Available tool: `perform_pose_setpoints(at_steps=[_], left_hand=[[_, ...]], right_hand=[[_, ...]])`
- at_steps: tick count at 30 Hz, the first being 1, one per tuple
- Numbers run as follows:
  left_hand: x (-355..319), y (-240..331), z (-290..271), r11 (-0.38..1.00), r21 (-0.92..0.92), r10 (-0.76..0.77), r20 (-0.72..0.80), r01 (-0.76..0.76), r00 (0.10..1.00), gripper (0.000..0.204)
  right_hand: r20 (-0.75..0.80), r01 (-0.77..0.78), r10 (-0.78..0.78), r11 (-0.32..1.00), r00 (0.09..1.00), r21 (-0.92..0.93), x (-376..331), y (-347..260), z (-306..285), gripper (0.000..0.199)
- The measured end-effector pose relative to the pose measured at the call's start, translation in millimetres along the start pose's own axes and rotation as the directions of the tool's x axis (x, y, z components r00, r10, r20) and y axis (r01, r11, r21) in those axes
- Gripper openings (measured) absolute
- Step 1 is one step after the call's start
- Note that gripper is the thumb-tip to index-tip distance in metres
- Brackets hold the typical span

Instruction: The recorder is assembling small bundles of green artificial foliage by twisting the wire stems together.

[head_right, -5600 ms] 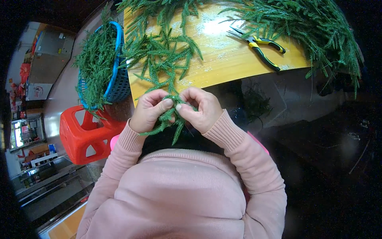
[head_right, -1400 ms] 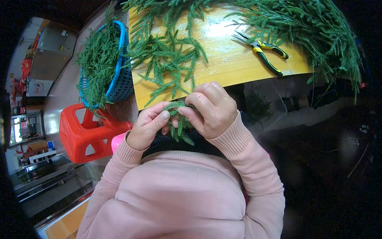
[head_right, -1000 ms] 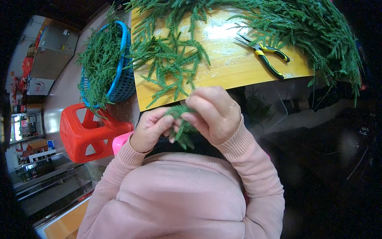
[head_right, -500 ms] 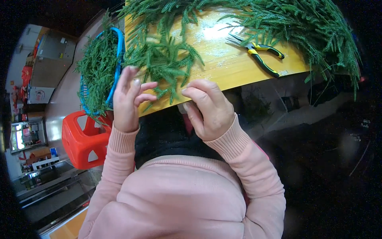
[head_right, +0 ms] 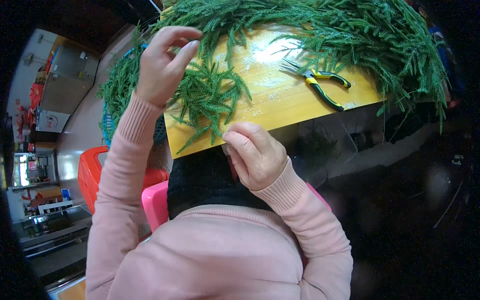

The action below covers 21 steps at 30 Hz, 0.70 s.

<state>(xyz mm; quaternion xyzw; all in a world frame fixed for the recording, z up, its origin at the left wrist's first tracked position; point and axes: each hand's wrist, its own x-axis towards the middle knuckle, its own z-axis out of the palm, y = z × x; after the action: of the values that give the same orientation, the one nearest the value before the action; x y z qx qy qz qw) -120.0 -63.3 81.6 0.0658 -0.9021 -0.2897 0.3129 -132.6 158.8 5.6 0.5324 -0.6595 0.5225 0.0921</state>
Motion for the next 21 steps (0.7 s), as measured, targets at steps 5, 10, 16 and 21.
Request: perform_pose_setpoints(at_steps=[5,10,16,21], left_hand=[[52,-44,16,0.986,0.166,0.022,0.007,-0.023,1.000,0.015],[91,-63,24,0.938,0.345,0.016,0.036,-0.028,0.999,0.016],[118,-59,55,0.803,0.595,-0.052,0.124,-0.033,0.991,0.025],[128,-75,72,0.781,0.625,-0.054,0.101,-0.021,0.993,0.034]], right_hand=[[0.029,0.052,-0.051,0.998,0.998,-0.042,4,-4,-4,0.025],[0.035,0.109,-0.106,0.991,0.994,-0.079,5,2,-3,0.025],[0.127,0.113,-0.099,0.987,0.987,-0.110,6,2,-12,0.026],[0.167,0.083,-0.066,0.992,0.984,-0.098,10,6,-14,0.027]])
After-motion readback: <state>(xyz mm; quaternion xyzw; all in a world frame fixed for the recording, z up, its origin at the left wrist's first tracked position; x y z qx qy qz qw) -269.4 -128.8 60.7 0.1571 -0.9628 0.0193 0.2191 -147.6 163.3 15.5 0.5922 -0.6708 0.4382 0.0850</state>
